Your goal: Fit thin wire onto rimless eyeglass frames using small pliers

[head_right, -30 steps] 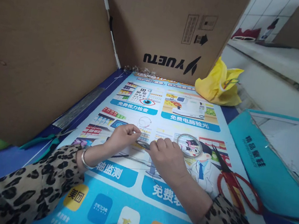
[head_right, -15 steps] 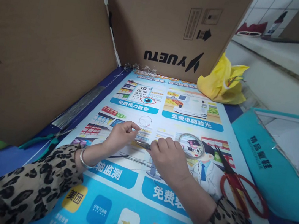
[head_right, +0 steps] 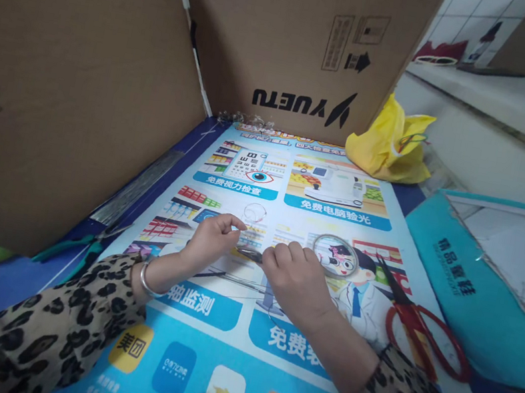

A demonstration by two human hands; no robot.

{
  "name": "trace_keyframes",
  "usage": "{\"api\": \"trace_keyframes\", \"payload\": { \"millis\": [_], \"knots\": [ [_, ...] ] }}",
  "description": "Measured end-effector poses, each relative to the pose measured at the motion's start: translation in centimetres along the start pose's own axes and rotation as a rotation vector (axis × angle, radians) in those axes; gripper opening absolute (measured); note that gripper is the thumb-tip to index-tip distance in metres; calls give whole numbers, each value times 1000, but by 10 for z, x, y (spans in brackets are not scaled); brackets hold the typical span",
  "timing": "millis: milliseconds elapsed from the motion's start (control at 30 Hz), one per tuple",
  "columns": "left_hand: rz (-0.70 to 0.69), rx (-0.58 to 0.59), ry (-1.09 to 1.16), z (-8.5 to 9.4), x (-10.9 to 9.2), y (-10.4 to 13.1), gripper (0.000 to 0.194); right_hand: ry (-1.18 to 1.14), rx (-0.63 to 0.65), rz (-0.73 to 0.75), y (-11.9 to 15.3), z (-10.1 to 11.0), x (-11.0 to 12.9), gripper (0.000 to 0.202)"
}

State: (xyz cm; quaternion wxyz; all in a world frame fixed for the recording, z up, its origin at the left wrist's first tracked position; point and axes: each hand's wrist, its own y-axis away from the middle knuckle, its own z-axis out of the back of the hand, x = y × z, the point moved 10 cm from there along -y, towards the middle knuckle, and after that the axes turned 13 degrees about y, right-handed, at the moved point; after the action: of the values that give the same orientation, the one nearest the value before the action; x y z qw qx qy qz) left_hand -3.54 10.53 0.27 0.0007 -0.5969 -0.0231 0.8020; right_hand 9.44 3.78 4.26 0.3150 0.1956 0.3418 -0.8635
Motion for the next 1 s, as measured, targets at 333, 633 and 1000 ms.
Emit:
{"api": "trace_keyframes", "payload": {
  "millis": [333,633,1000],
  "knots": [
    [15,9,11,-1,2,-1,22,-1,13,11,0,-1,1,9],
    [0,25,36,-4,4,0,24,-28,44,14,0,-4,1,8],
    [-99,12,49,-1,-14,6,23,-106,72,-58,0,-8,-3,24]
  ]
}}
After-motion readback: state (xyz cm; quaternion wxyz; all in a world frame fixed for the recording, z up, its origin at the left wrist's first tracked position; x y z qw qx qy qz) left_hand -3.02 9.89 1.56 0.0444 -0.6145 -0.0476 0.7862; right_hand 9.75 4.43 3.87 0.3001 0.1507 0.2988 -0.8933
